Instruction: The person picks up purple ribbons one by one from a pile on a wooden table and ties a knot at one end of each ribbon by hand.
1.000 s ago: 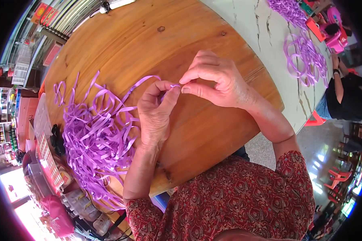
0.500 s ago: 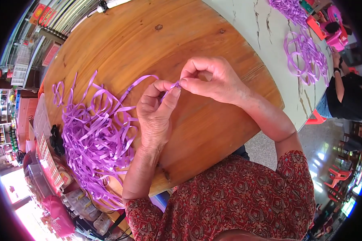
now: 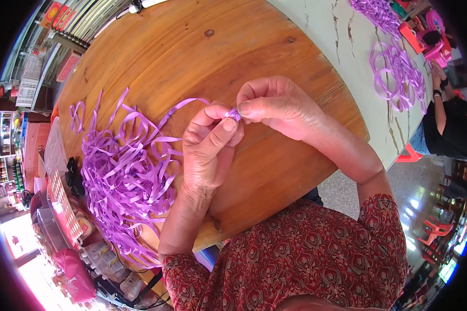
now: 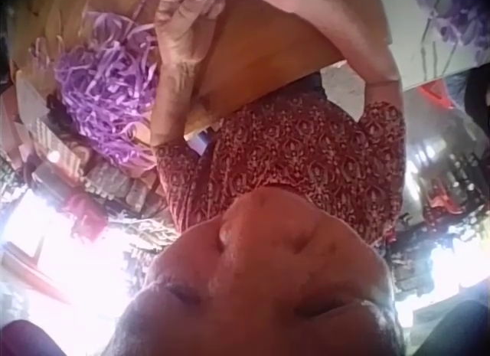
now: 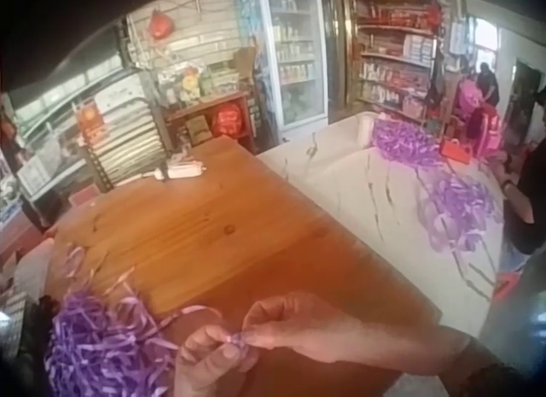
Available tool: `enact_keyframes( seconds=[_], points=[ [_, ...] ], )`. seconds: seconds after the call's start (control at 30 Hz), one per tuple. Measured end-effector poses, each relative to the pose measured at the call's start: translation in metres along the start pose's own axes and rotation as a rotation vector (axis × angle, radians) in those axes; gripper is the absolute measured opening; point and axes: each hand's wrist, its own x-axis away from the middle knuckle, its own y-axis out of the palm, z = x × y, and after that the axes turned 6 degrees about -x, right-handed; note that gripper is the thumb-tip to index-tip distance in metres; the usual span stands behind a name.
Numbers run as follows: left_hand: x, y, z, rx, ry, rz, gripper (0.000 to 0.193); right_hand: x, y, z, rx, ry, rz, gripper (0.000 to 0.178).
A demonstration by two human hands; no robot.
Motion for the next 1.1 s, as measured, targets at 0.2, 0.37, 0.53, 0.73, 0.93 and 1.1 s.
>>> enact_keyframes(
  seconds=[0.2,0.37,0.53,0.73,0.93,1.1],
  points=[
    [0.009,0.018,0.003,-0.562,0.225,-0.075,0.010,-0.001,-0.002,0.003,0.139,0.026,0.074,0.008],
    [0.006,0.011,0.001,-0.255,0.150,0.109,0.010,0.013,0.009,-0.009,0.441,-0.184,0.174,0.007],
    [0.004,0.004,-0.004,-0.129,0.087,0.145,0.012,0.011,0.015,-0.011,0.653,-0.382,0.122,0.006],
    [0.005,0.004,-0.004,-0.158,0.084,0.177,0.013,0.007,0.008,-0.002,0.790,-0.542,0.088,0.009],
    [0.004,0.002,-0.004,-0.186,0.112,0.183,0.014,0.008,0.011,-0.008,1.053,-0.802,0.053,0.014],
    [0.005,0.003,-0.005,-0.223,0.142,0.179,0.014,0.007,0.009,-0.006,1.060,-0.745,0.018,0.015]
  ],
)
